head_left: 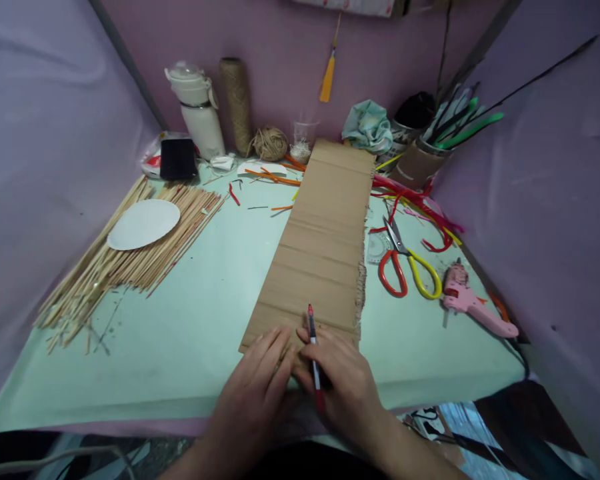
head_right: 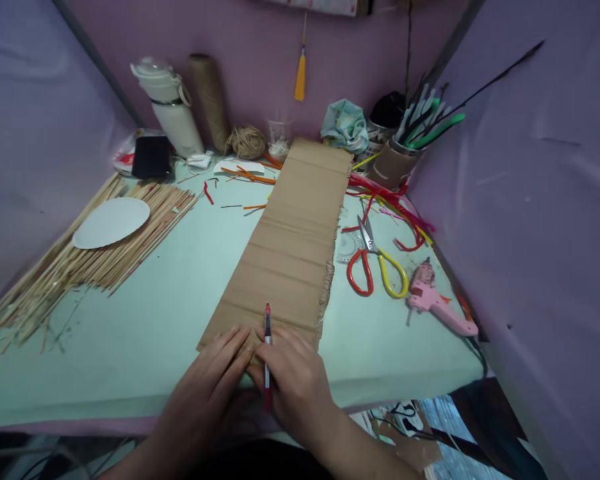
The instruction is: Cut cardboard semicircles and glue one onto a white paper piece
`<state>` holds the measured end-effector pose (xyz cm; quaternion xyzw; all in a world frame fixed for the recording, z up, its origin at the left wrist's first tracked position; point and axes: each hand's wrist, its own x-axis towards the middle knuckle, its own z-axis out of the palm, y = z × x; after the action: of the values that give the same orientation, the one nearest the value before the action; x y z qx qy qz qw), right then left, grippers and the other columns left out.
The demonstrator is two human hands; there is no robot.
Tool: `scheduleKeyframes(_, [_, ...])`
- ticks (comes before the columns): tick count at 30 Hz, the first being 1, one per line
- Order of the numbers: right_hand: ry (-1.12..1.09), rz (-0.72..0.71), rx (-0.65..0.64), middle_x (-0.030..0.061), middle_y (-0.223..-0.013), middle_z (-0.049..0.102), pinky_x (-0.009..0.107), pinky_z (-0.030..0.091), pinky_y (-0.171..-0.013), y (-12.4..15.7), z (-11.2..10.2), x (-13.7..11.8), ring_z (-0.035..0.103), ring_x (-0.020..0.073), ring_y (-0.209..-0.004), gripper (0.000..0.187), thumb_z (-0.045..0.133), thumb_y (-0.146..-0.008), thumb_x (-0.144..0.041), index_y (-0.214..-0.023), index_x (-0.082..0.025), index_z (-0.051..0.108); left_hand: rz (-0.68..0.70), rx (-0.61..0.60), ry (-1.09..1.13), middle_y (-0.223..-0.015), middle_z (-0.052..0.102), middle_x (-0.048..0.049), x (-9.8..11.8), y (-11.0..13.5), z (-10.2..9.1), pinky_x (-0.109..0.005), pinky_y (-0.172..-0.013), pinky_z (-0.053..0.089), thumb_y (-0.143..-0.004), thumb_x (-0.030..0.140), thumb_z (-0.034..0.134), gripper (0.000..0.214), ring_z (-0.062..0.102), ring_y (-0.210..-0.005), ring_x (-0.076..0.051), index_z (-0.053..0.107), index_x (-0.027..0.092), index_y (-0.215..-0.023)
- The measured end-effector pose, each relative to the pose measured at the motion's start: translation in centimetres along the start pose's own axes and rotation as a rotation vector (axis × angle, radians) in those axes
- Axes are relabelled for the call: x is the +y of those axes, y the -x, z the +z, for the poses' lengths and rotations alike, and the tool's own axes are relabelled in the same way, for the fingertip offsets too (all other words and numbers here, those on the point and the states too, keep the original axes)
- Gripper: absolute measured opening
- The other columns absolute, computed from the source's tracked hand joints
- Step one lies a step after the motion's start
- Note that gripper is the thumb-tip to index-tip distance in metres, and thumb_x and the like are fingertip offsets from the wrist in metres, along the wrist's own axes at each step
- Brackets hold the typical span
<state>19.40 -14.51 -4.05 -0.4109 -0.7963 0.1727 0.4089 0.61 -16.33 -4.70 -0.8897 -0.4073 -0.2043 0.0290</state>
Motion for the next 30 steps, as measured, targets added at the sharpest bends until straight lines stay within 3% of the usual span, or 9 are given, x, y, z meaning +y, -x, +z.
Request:
scheduleKeyframes(5, [-0.058, 0.036, -0.008, 0.0112, -0.108, 0.073, 0.037, 0.056, -0.091, 0.1, -0.1, 0.3, 0.068, 0.0221, -0.106, 0.026, 0.061, -0.084, -0.009, -0.107, -0.02, 0.059, -0.007, -0.024, 0.042, -0.135, 0.059, -0.0172, 0.1, -0.3, -0.6, -0.043, -0.109, 0.04, -0.096, 0.029, 0.05, 0.039, 0.044, -0.135, -0.029, 0.056, 0.006, -0.127])
scheduleKeyframes(11, [-0.162, 0.095, 0.003, 0.0106, -0.12, 0.07, 0.037, 0.054, -0.095, 0.7, -0.4, 0.3, 0.066, 0.0226, -0.112, 0.036, 0.067, -0.083, -0.011, -0.115, -0.024, 0.056, -0.035, -0.033, 0.045, -0.136, 0.057, -0.0178, 0.3, -0.1, -0.6, -0.045, -0.107, 0.042, -0.096, 0.03, 0.051, 0.04, 0.045, -0.134, -0.031, 0.056, 0.007, -0.128])
scheduleKeyframes(16, [-0.346, 0.232, 0.012, 0.0062, -0.118, 0.072, 0.032, 0.056, -0.091, 0.8, -2.2, -0.1, 0.069, 0.0187, -0.106, 0.034, 0.06, -0.09, -0.014, -0.121, -0.028, 0.058, -0.056, -0.014, 0.025, -0.136, 0.058, -0.0196, 0.5, -0.1, -0.1, -0.045, -0.102, 0.047, -0.093, 0.049, 0.05, 0.054, 0.05, -0.13, -0.033, 0.055, 0.008, -0.127])
scheduleKeyframes(19, [-0.402, 0.274, -0.034, 0.0016, -0.093, 0.076, 0.026, 0.057, -0.077, -0.7, -3.5, -0.7, 0.072, 0.0147, -0.084, 0.025, 0.054, -0.095, -0.019, -0.117, -0.027, 0.064, -0.063, -0.005, 0.029, -0.135, 0.057, -0.0231, 0.6, -0.3, 0.0, -0.048, -0.101, 0.047, -0.089, 0.056, 0.054, 0.061, 0.052, -0.127, -0.035, 0.057, 0.006, -0.124])
scheduleKeyframes(23, [-0.383, 0.318, -0.003, -0.0001, -0.066, 0.067, 0.022, 0.048, -0.055, -4.5, -3.4, -1.5, 0.06, 0.0116, -0.057, 0.021, 0.055, -0.095, -0.032, -0.094, -0.019, 0.073, -0.079, 0.036, 0.079, -0.133, 0.058, -0.0244, 0.7, -0.3, 0.1, -0.051, -0.105, 0.045, -0.085, 0.055, 0.06, 0.061, 0.051, -0.129, -0.037, 0.058, 0.006, -0.12])
scheduleKeyframes(26, [-0.415, 0.325, -0.03, 0.0017, -0.064, 0.062, 0.023, 0.047, -0.056, -7.4, -2.0, -2.1, 0.059, 0.0126, -0.059, 0.037, 0.052, -0.094, -0.044, -0.082, -0.016, 0.071, -0.077, 0.058, 0.117, -0.136, 0.055, -0.0252, 0.8, -0.3, 0.3, -0.052, -0.108, 0.042, -0.082, 0.057, 0.064, 0.069, 0.046, -0.134, -0.037, 0.055, 0.005, -0.127])
scheduleKeyframes(30, [-0.487, 0.362, -0.257, 0.0016, -0.064, 0.062, 0.025, 0.048, -0.058, -9.8, 0.4, -2.7, 0.062, 0.0146, -0.061, 0.042, 0.046, -0.095, -0.052, -0.084, -0.016, 0.067, -0.065, 0.081, 0.152, -0.14, 0.051, -0.0262, 0.7, -0.3, 0.6, -0.056, -0.112, 0.037, -0.076, 0.058, 0.069, 0.081, 0.038, -0.139, -0.039, 0.05, 0.004, -0.133])
